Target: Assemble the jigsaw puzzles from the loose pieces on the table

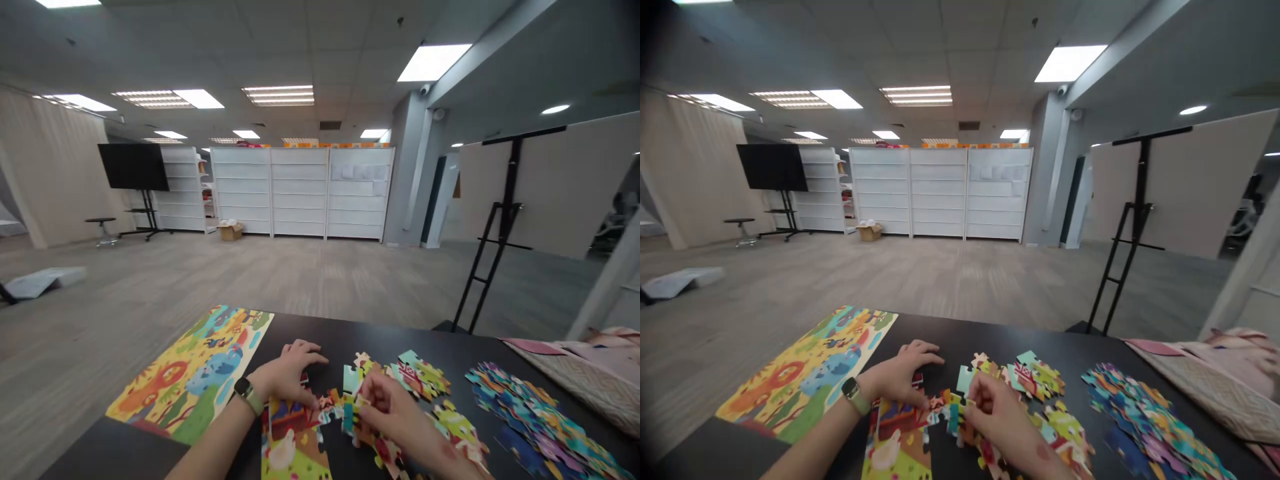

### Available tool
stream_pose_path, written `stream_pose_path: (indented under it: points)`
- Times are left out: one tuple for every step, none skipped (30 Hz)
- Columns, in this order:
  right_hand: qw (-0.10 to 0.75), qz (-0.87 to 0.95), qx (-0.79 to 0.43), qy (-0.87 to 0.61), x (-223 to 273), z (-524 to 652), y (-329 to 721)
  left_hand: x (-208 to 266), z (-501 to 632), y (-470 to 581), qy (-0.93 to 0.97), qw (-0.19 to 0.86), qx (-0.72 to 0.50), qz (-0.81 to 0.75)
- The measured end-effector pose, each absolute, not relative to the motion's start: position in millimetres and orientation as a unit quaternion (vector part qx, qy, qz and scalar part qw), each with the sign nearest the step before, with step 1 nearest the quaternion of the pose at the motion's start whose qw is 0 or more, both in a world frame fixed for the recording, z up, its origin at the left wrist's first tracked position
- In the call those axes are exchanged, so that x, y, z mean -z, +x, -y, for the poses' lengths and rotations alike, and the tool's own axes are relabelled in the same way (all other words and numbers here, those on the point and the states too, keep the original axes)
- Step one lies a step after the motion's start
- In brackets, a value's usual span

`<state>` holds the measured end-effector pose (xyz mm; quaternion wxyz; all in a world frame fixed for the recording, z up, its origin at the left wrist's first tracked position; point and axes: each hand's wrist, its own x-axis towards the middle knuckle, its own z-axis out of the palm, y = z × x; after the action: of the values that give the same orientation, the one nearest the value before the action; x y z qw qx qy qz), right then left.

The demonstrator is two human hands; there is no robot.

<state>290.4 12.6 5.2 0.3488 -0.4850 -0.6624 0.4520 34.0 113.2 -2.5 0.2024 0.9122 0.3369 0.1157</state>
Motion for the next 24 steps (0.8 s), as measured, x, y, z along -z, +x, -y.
stream_pose_path:
  points:
    - [0.343,0.659,-0.458,-0.488,-2.3,-10.8,283.8,3.2,-114.0,33.1,0.912,0.202,-0.118,-0.336]
    - [0.337,0.658,-0.459,-0.493,0.6,-9.5,278.5,3.6,-114.3,32.8,0.913,0.202,-0.121,-0.335]
    - [0.333,0.659,-0.453,-0.500,3.6,-8.4,274.3,3.8,-114.1,33.1,0.913,0.202,-0.123,-0.332]
    - [0.332,0.659,-0.444,-0.508,6.7,-7.7,271.0,3.8,-113.2,33.9,0.914,0.201,-0.126,-0.328]
    - [0.331,0.656,-0.438,-0.518,10.0,-7.3,268.3,3.4,-111.9,35.2,0.916,0.200,-0.129,-0.323]
    - [0.328,0.649,-0.439,-0.528,13.5,-7.0,266.0,2.8,-110.3,36.8,0.917,0.200,-0.132,-0.318]
    - [0.323,0.635,-0.453,-0.535,16.8,-6.8,264.1,2.0,-108.4,38.5,0.919,0.200,-0.134,-0.313]
    - [0.318,0.617,-0.477,-0.540,19.9,-6.6,262.5,1.1,-106.5,40.1,0.920,0.200,-0.136,-0.308]
    - [0.312,0.596,-0.504,-0.543,22.5,-6.4,261.3,0.0,-104.7,41.5,0.922,0.199,-0.138,-0.302]
    - [0.309,0.576,-0.527,-0.544,24.7,-6.2,260.4,-0.9,-103.2,42.7,0.924,0.197,-0.141,-0.295]
    - [0.312,0.560,-0.542,-0.544,26.4,-6.1,259.8,-1.7,-102.0,43.6,0.927,0.194,-0.143,-0.286]
    - [0.319,0.548,-0.551,-0.542,27.7,-6.0,259.6,-2.2,-101.1,44.3,0.930,0.191,-0.144,-0.277]
    - [0.327,0.540,-0.557,-0.539,28.8,-6.0,259.5,-2.3,-100.5,44.7,0.933,0.190,-0.145,-0.270]
    - [0.334,0.535,-0.559,-0.538,30.0,-6.2,259.5,-2.0,-100.2,45.0,0.933,0.191,-0.146,-0.267]
    - [0.335,0.533,-0.559,-0.539,31.4,-6.5,259.4,-1.2,-100.2,45.1,0.933,0.194,-0.145,-0.268]
    - [0.331,0.534,-0.554,-0.546,32.8,-6.7,259.2,-0.1,-100.5,45.1,0.931,0.199,-0.142,-0.272]
    - [0.320,0.539,-0.545,-0.557,34.0,-6.8,258.8,1.4,-100.9,45.1,0.928,0.205,-0.139,-0.277]
    - [0.301,0.550,-0.530,-0.571,34.9,-6.7,258.4,2.9,-101.4,45.1,0.926,0.210,-0.138,-0.282]
    - [0.277,0.569,-0.508,-0.584,35.1,-6.4,258.1,4.4,-102.1,45.2,0.925,0.214,-0.136,-0.284]
    - [0.254,0.596,-0.481,-0.591,34.2,-5.8,257.8,5.7,-102.7,45.2,0.924,0.216,-0.137,-0.284]
    - [0.233,0.626,-0.449,-0.593,32.3,-5.0,257.8,6.7,-103.3,45.4,0.924,0.217,-0.137,-0.283]
    - [0.219,0.654,-0.417,-0.591,29.5,-4.2,257.8,7.2,-103.8,45.6,0.924,0.218,-0.137,-0.283]
    - [0.208,0.680,-0.389,-0.586,26.0,-3.3,258.0,7.3,-104.1,45.8,0.923,0.219,-0.137,-0.284]
    - [0.201,0.699,-0.371,-0.578,22.2,-2.6,258.1,7.0,-104.4,46.0,0.922,0.223,-0.136,-0.285]
